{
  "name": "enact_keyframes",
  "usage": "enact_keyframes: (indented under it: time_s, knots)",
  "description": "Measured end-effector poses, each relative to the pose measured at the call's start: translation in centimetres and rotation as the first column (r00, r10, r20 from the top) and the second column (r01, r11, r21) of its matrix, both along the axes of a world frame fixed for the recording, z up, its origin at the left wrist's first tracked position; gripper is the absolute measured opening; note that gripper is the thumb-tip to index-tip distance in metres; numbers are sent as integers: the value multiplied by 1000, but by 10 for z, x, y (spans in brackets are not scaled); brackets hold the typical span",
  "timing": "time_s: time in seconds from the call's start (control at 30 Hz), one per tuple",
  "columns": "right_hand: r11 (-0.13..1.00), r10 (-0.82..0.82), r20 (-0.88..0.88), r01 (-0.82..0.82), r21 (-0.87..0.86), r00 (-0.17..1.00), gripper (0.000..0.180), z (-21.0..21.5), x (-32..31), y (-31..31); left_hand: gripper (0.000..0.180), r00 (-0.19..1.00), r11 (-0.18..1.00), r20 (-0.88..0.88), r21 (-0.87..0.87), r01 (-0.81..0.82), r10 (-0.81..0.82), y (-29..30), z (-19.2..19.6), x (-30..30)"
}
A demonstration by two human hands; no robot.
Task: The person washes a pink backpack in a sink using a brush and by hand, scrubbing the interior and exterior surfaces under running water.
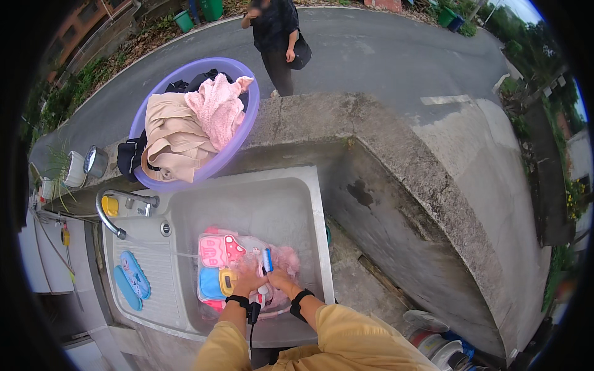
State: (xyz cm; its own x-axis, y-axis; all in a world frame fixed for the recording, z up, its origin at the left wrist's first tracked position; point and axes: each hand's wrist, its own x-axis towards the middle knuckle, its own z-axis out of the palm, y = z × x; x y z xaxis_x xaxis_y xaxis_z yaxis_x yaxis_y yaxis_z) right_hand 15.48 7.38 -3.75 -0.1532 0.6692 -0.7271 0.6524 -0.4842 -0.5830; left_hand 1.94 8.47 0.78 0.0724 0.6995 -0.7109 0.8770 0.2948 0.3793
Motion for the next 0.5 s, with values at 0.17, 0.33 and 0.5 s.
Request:
enact_keyframes:
  time_s: [0.17,0.33,0.5]
  knots:
    - [994,96,44,-93,-63,994,38,7,-11,-4,84,997,998,-34,4,65,-64,2,-19,-13]
    - [910,-370,197,312,274,908,31,12,3,-7,57,996,976,-3,-199,-90,91,8,-10,-2]
    - [840,-538,245,490,233,807,36,19,11,-10,56,945,973,276,95,-211,178,1,0,-25]
